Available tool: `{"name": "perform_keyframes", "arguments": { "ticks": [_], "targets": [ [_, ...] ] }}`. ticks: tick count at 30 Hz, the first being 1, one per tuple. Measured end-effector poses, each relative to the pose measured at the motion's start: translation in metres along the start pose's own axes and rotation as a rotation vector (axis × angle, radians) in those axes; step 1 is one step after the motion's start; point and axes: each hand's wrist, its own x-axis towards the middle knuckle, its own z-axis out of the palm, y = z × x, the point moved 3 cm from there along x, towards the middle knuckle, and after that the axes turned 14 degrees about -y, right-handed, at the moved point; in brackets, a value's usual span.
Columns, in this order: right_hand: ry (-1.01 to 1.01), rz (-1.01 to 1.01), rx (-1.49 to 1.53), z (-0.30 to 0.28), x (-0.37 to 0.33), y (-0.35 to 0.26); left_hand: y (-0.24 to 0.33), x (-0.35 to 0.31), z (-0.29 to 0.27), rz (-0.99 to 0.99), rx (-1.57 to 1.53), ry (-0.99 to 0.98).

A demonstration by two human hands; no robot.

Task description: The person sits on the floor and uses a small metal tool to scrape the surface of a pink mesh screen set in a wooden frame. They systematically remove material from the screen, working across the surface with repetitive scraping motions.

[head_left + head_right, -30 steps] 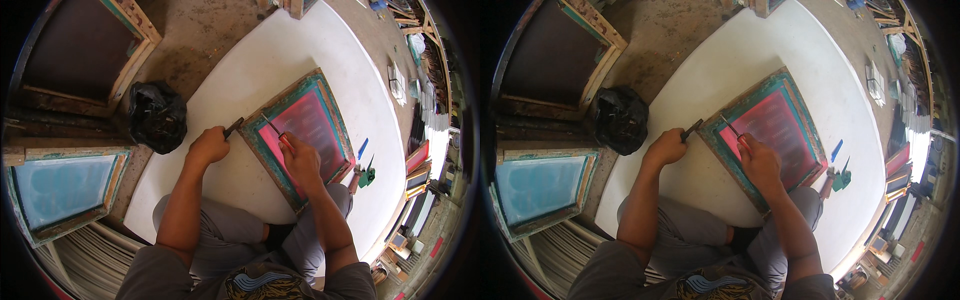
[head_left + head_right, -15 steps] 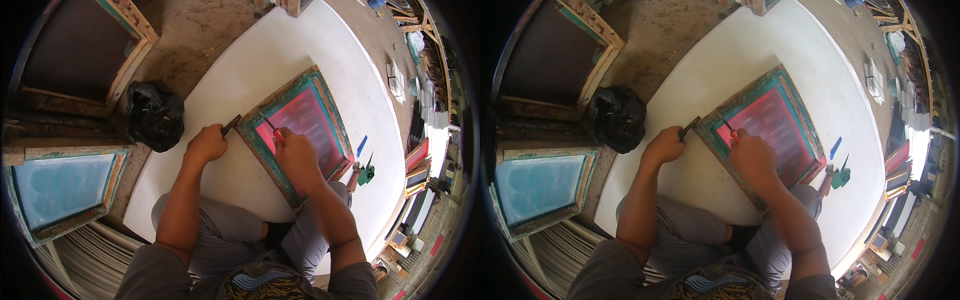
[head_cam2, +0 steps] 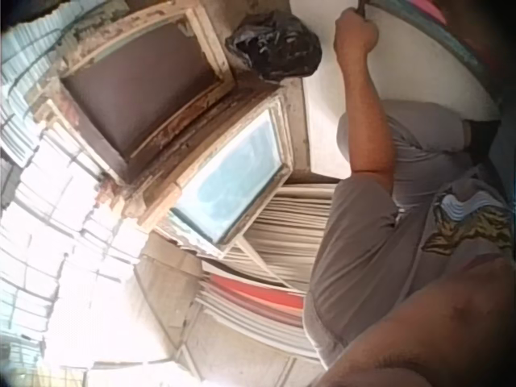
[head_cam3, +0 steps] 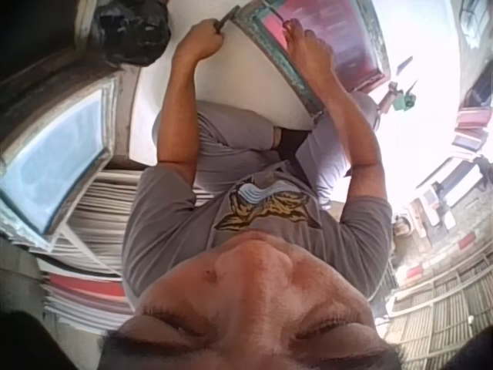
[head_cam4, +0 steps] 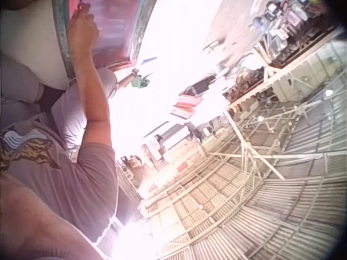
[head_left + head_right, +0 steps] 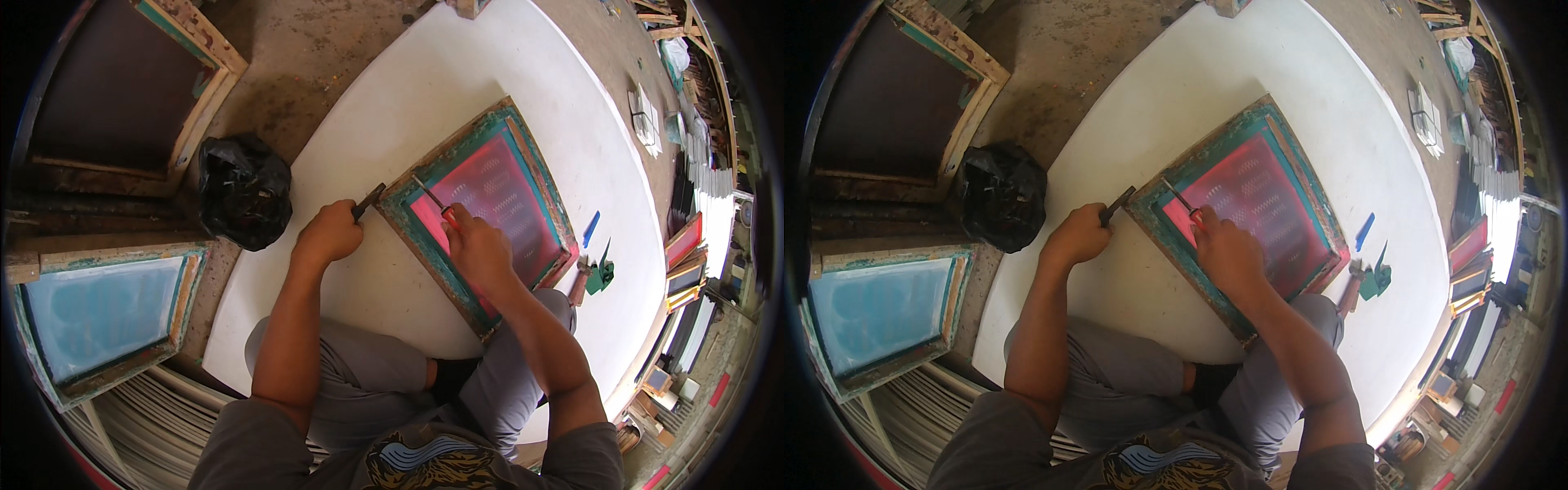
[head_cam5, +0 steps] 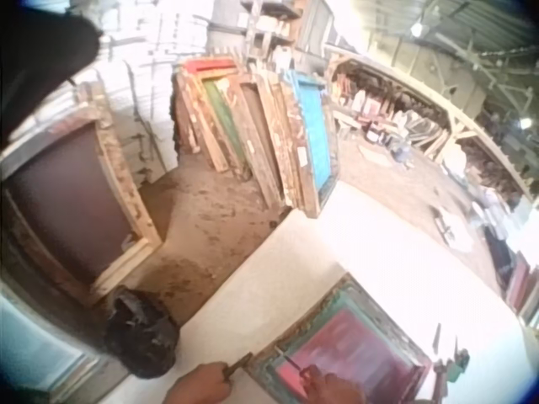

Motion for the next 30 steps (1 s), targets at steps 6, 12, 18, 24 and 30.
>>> {"name": "perform_keyframes", "arguments": {
  "ticks": [6, 12, 18, 24, 30],
  "targets": [
    [0.012, -0.122, 0.338, 0.014, 0.009, 0.021, 0.001, 0.000, 0.001, 0.023, -0.013, 0.030],
    [0.098, -0.027, -0.124, 0.008, 0.000, -0.004, -0.001, -0.001, -0.003, -0.008, -0.025, -0.016],
    [-0.253, 0.113, 0.746, 0.009, 0.009, 0.019, -0.002, 0.002, -0.002, 0.026, -0.021, -0.001],
    [0.162, -0.035, 0.089, 0.001, -0.011, 0.008, -0.001, 0.002, -0.002, 0.006, -0.046, -0.013],
    [0.174, -0.016, -0.074, 0.001, -0.010, 0.001, -0.006, 0.006, 0.002, 0.050, -0.047, 0.033]
  ]
}}
